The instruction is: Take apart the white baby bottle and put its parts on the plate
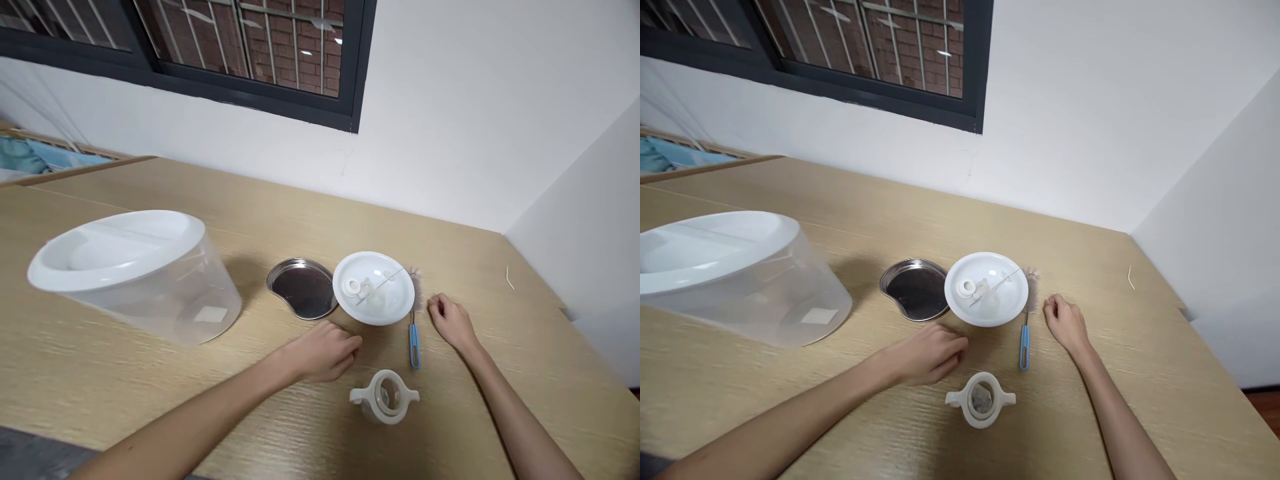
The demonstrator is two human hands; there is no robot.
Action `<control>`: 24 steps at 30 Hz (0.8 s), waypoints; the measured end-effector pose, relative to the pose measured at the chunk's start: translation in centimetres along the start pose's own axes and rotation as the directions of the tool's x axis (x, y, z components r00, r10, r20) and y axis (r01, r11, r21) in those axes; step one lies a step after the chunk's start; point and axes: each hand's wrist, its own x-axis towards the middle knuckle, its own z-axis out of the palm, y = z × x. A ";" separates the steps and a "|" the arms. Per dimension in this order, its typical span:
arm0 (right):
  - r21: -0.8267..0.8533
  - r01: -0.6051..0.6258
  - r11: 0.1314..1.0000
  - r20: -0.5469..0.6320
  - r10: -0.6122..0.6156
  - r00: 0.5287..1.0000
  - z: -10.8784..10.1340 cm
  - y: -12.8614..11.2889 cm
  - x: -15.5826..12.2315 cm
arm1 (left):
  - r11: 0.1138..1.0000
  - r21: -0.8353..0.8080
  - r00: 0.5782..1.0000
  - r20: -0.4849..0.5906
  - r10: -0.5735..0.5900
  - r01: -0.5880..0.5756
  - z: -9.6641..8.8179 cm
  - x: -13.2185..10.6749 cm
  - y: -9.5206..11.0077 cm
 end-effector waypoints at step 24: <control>-0.086 0.057 0.995 0.014 -0.056 0.998 -0.5 -1.1 -0.4 | 0.990 0.140 0.983 0.177 -0.056 0.031 -1.3 0.2 2.0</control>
